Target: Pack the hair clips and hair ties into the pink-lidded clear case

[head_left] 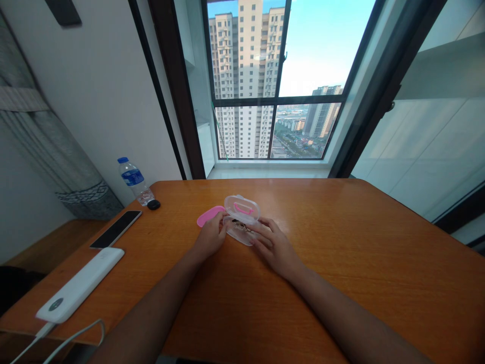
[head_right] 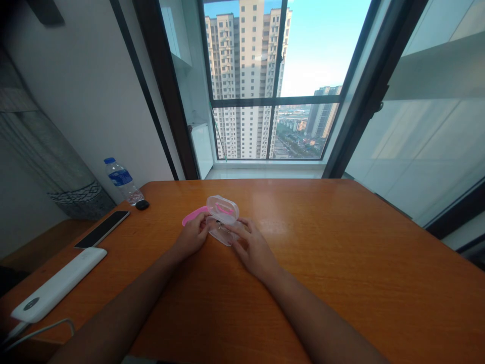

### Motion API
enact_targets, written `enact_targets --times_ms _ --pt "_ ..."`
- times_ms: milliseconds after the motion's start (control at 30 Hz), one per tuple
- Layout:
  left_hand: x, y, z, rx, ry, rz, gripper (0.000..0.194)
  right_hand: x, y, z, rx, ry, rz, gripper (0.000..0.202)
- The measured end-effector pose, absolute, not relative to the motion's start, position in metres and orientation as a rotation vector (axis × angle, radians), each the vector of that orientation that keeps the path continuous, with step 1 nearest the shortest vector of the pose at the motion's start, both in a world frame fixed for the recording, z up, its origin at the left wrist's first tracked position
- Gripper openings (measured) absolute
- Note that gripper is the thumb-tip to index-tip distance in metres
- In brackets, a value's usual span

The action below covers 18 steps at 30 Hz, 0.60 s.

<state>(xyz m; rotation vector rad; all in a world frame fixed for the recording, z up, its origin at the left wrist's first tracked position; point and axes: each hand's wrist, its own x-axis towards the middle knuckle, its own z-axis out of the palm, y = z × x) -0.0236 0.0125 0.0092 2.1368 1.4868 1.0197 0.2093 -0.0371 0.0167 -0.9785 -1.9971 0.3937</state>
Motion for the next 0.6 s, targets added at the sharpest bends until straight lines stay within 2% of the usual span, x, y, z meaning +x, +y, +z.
enact_targets --times_ms 133,300,600 --pt "-0.028 0.015 0.013 2.099 1.612 1.009 0.024 0.207 -0.041 0.017 -0.942 -2.090 0.402 0.039" --pt "-0.032 0.017 0.015 2.024 1.602 1.068 0.027 0.205 -0.045 0.022 -0.935 -2.121 0.422 0.041" --pt "-0.039 0.021 0.015 1.802 1.660 1.110 0.018 0.207 -0.044 0.024 -0.954 -2.107 0.423 0.045"
